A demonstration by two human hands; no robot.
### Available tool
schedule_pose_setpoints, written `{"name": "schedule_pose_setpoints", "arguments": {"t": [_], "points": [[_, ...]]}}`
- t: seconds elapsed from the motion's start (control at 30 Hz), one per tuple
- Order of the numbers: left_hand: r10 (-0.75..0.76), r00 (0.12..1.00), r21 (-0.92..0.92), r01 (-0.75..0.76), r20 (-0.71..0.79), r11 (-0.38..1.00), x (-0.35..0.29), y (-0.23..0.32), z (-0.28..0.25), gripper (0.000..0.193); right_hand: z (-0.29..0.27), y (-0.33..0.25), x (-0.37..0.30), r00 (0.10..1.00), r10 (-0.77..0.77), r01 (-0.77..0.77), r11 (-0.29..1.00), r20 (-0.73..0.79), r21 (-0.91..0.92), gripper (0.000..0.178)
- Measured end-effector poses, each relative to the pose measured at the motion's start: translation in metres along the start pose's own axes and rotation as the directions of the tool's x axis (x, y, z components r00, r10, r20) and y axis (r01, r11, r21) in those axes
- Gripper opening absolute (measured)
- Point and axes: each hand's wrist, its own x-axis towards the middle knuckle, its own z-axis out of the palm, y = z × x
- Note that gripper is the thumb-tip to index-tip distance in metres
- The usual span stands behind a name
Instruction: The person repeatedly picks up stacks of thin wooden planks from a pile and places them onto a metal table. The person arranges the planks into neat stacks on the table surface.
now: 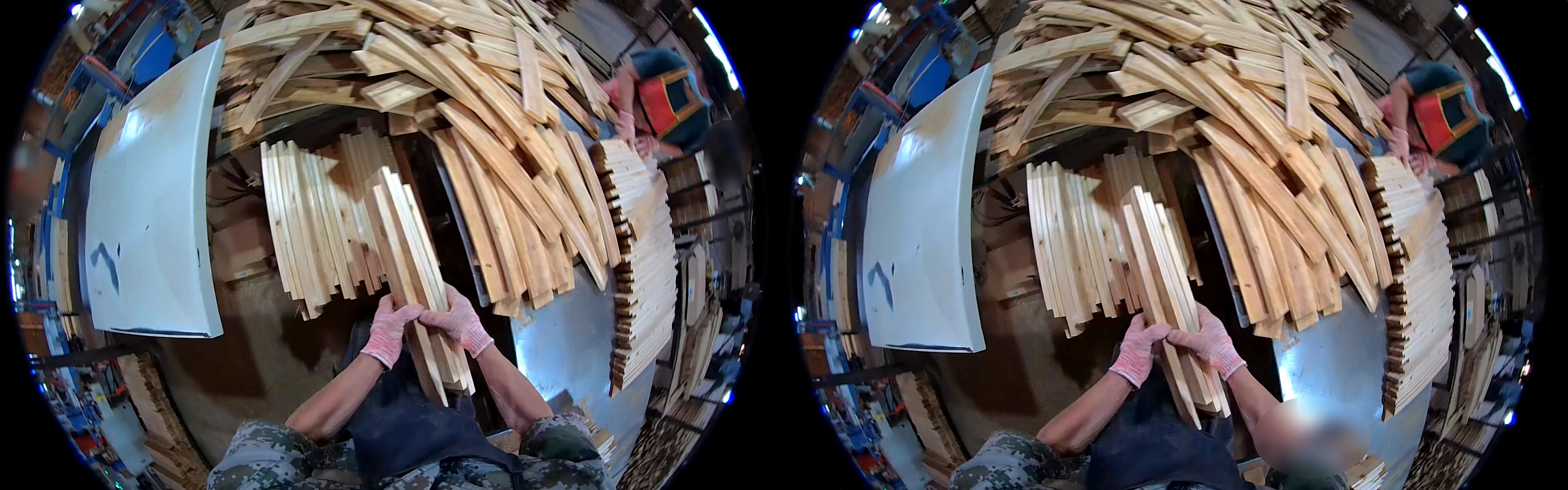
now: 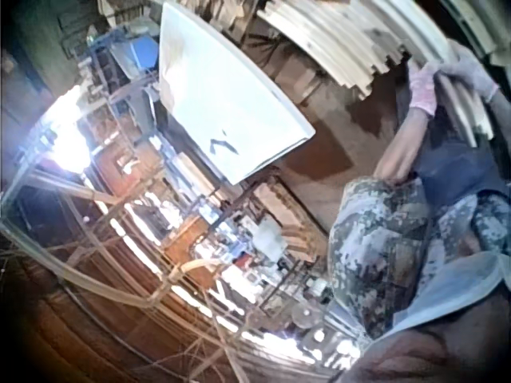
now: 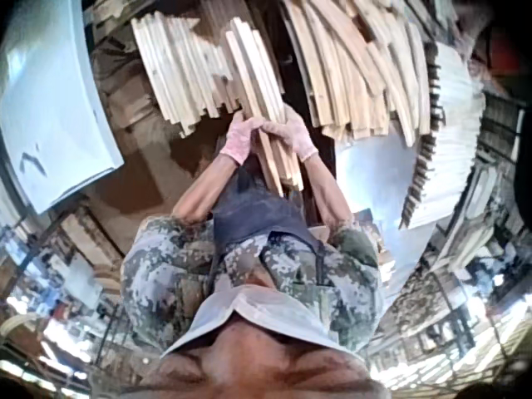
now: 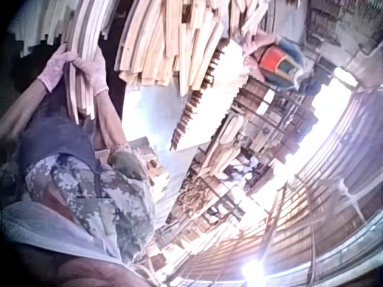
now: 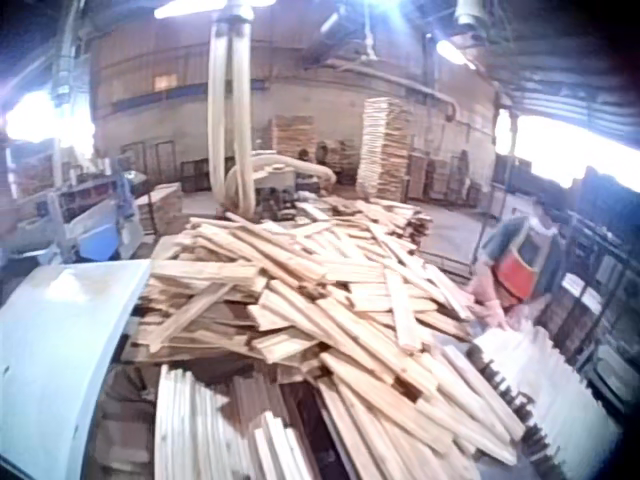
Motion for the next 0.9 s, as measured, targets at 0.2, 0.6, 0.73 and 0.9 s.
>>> {"name": "schedule_pose_setpoints", "arguments": {"t": [0.2,0.6,0.73,0.9], "points": [[0.029,0.997,-0.149,-0.039,-0.071,0.988,0.004,0.006,-0.043,0.054,0.019,-0.007,0.045,0.988,0.143,-0.147,0.984,0.054,0.098,0.059],[0.334,0.934,-0.216,-0.354,-0.126,0.91,-0.086,0.067,-0.119,0.079,0.167,-0.006,0.231,0.983,-0.181,0.099,0.703,-0.042,-0.704,0.083],[0.29,0.95,-0.192,-0.308,-0.116,0.932,-0.072,0.07,-0.127,0.077,0.154,-0.002,0.241,0.998,-0.032,0.062,0.705,0.055,-0.706,0.092],[0.262,0.961,-0.03,-0.265,-0.085,0.964,0.0,0.085,-0.131,0.062,0.152,0.007,0.205,0.965,0.046,0.193,0.537,0.257,-0.821,0.068]]}}
